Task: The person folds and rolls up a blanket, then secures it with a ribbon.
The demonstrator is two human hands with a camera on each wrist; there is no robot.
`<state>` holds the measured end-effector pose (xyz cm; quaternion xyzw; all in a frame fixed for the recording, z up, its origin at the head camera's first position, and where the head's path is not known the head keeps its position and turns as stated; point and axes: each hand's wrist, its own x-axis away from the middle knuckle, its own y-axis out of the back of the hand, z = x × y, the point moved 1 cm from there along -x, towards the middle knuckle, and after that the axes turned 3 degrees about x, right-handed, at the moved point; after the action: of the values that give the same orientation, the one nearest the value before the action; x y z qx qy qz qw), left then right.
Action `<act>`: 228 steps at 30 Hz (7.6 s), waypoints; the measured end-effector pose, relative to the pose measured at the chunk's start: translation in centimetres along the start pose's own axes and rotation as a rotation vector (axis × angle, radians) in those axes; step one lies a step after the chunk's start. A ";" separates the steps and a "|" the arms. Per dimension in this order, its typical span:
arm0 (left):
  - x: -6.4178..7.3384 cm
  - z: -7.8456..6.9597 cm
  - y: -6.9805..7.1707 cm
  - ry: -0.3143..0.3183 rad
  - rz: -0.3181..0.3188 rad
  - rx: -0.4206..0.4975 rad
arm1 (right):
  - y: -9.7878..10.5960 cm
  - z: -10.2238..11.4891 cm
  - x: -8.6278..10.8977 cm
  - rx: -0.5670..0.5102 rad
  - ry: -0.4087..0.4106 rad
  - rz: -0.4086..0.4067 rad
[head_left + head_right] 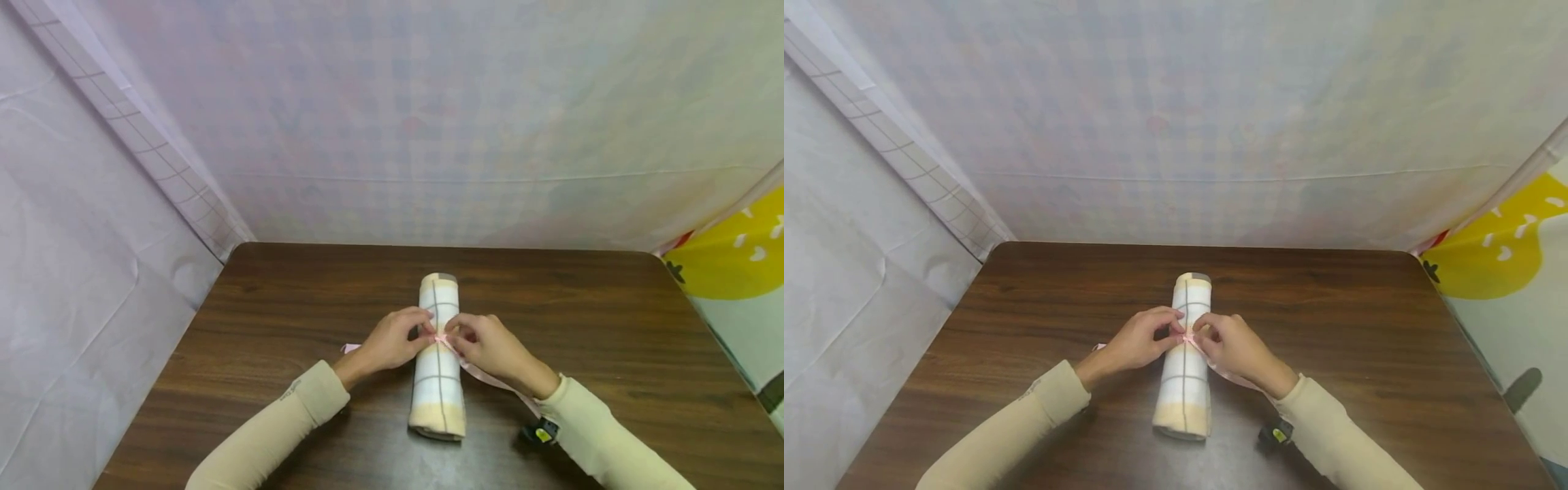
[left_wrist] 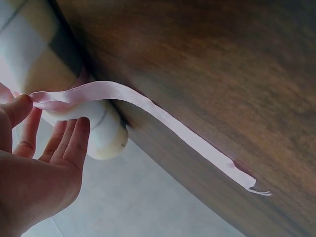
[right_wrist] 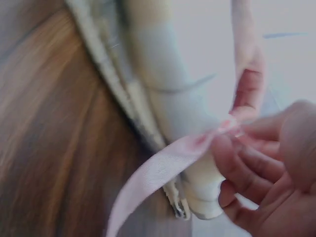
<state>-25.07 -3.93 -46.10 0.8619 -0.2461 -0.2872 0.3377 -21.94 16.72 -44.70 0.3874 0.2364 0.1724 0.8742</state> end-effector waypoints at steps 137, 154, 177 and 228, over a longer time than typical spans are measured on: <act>0.7 0.3 0.4 0.290 0.087 0.306 | 2.9 -2.2 -0.7 -0.317 -0.213 0.245; 1.1 0.9 0.9 0.244 0.053 0.465 | 3.6 -2.8 -0.5 -0.228 -0.275 0.215; 2.2 1.9 1.8 0.252 0.077 0.355 | 3.7 -4.9 0.8 -0.291 -0.277 0.270; 1.5 2.0 1.6 0.276 0.218 0.390 | 0.7 -0.2 -0.2 0.142 0.256 -0.045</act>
<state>-25.69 -6.82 -46.62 0.9101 -0.3398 -0.0760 0.2247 -22.30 17.14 -44.22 0.4178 0.3664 0.1836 0.8109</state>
